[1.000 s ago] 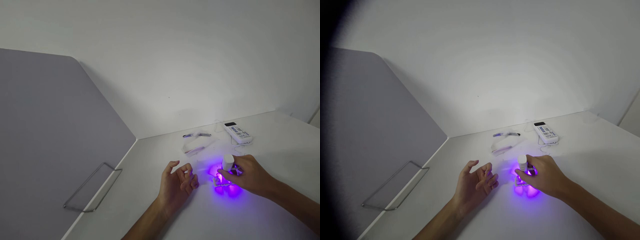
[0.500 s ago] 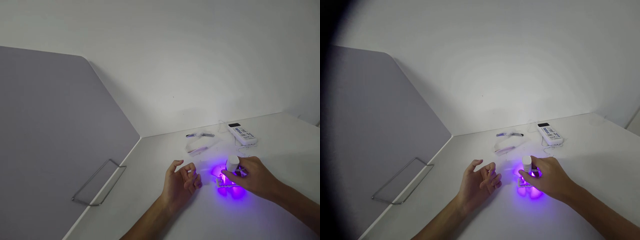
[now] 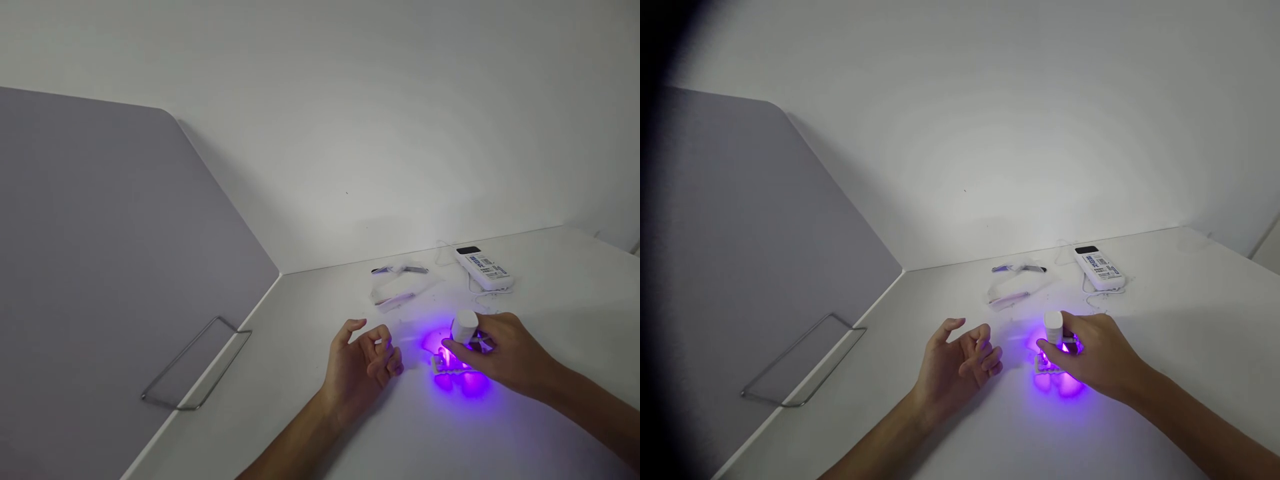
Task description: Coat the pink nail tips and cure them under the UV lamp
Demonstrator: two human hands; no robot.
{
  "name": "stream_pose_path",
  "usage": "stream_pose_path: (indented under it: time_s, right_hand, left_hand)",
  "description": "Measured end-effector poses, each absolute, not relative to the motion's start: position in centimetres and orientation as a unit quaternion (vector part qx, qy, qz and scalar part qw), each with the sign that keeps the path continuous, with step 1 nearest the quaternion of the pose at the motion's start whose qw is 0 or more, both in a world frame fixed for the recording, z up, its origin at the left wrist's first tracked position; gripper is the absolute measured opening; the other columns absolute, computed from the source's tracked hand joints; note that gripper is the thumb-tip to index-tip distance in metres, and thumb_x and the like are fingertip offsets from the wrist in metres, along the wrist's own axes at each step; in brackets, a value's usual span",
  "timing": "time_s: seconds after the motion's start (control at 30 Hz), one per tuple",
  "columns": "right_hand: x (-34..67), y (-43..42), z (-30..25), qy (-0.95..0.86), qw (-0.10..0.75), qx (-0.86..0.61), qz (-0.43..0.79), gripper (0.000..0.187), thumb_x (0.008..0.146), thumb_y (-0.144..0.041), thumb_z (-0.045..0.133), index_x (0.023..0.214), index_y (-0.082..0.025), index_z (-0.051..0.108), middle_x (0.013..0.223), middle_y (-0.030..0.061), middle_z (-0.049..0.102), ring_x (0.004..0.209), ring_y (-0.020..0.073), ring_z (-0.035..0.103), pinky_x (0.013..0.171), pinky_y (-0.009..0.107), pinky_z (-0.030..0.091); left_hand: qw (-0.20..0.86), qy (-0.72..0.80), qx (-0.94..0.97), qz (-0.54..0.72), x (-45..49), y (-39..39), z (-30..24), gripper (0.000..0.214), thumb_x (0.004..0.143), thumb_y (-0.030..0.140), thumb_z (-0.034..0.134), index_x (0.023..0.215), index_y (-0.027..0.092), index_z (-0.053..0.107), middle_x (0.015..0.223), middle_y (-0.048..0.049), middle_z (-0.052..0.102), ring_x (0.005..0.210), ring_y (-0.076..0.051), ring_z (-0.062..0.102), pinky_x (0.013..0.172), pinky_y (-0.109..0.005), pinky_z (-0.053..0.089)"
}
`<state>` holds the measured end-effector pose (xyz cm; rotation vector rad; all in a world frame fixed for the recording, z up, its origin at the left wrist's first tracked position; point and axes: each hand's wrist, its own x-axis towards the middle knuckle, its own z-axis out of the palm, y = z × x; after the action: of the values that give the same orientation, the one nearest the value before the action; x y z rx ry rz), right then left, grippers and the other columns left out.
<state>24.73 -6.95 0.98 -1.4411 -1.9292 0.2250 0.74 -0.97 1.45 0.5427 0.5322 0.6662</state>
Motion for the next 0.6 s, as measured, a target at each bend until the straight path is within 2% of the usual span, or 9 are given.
stream_pose_path:
  time_s: [0.6]
  right_hand:
    - [24.80, -6.88, 0.71, -0.752, 0.354, -0.551, 0.073, 0.037, 0.090, -0.042, 0.058, 0.060, -0.021, 0.050, 0.046, -0.0053, 0.048, 0.039, 0.0093, 0.044, 0.043, 0.021, 0.034]
  left_hand:
    - [0.877, 0.252, 0.262, 0.316, 0.81, -1.09, 1.78, 0.038, 0.078, 0.040, 0.056, 0.051, 0.015, 0.056, 0.033, 0.0016, 0.027, 0.053, -0.016, 0.038, 0.064, -0.026, 0.040]
